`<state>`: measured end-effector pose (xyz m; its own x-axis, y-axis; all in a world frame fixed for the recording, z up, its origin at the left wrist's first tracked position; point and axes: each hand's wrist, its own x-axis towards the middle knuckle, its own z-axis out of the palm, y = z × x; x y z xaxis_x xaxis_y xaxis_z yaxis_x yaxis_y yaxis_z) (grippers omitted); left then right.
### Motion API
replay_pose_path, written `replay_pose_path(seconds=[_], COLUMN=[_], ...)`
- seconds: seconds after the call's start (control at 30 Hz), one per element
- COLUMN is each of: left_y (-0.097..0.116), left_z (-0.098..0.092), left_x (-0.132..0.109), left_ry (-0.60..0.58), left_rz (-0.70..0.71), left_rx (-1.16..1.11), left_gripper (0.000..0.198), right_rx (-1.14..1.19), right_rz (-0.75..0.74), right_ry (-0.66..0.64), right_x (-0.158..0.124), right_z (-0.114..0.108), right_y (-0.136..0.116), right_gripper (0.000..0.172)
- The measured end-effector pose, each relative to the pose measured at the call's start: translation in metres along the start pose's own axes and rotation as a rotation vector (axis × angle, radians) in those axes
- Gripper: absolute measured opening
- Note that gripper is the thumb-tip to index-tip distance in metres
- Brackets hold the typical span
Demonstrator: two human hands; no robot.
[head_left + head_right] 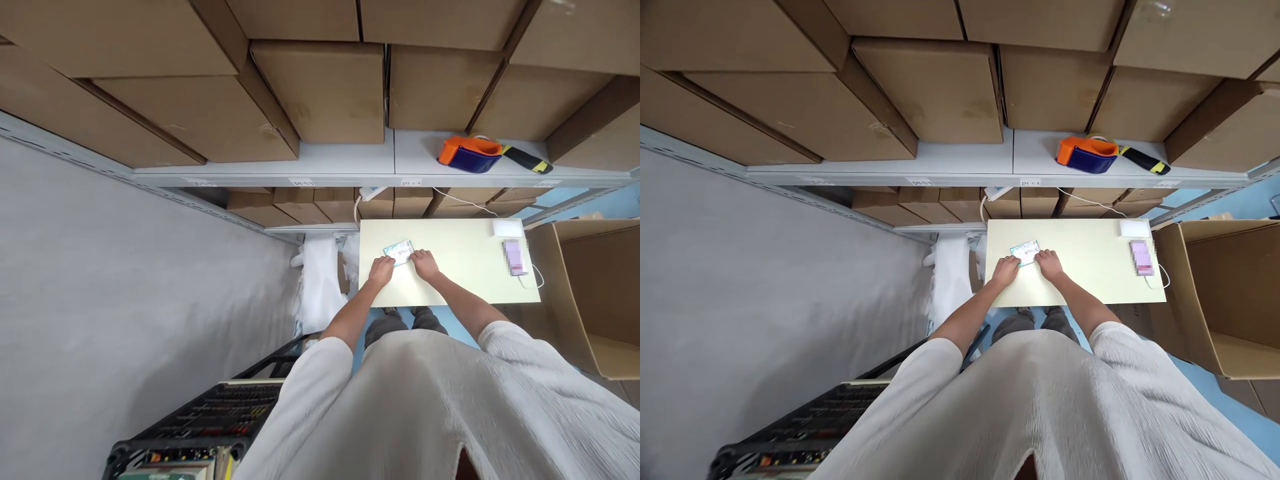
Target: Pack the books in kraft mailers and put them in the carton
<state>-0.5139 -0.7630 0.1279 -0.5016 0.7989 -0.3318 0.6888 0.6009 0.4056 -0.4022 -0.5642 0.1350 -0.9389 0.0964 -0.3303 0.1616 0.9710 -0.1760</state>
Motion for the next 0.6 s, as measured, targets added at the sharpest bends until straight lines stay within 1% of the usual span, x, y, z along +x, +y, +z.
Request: replay_pose_path(seconds=[0.1, 0.23, 0.37, 0.5, 0.6], left_y=[-0.004, -0.012, -0.013, -0.011, -0.012], left_z=[0.001, -0.009, -0.013, -0.008, -0.002], left_x=[-0.002, 0.005, 0.022, 0.034, 0.033], left_ry=[0.024, 0.043, 0.031, -0.021, -0.063], left_rz=[-0.011, -0.022, -0.013, -0.040, -0.045], left_rx=[-0.019, -0.020, -0.014, -0.019, -0.028], left_gripper=[0.042, 0.046, 0.046, 0.056, 0.062], right_rx=[0.039, 0.115, 0.201, 0.331, 0.398], right_rz=[0.086, 0.134, 0.179, 0.215, 0.236], right_ry=[-0.031, -0.036, -0.048, -0.096, -0.076], right_x=[-0.011, -0.021, -0.015, -0.006, -0.002], right_z=[0.007, 0.009, 0.012, 0.024, 0.033], right_y=[-0.002, -0.009, -0.015, -0.021, -0.023], right_gripper=[0.047, 0.052, 0.055, 0.058, 0.060])
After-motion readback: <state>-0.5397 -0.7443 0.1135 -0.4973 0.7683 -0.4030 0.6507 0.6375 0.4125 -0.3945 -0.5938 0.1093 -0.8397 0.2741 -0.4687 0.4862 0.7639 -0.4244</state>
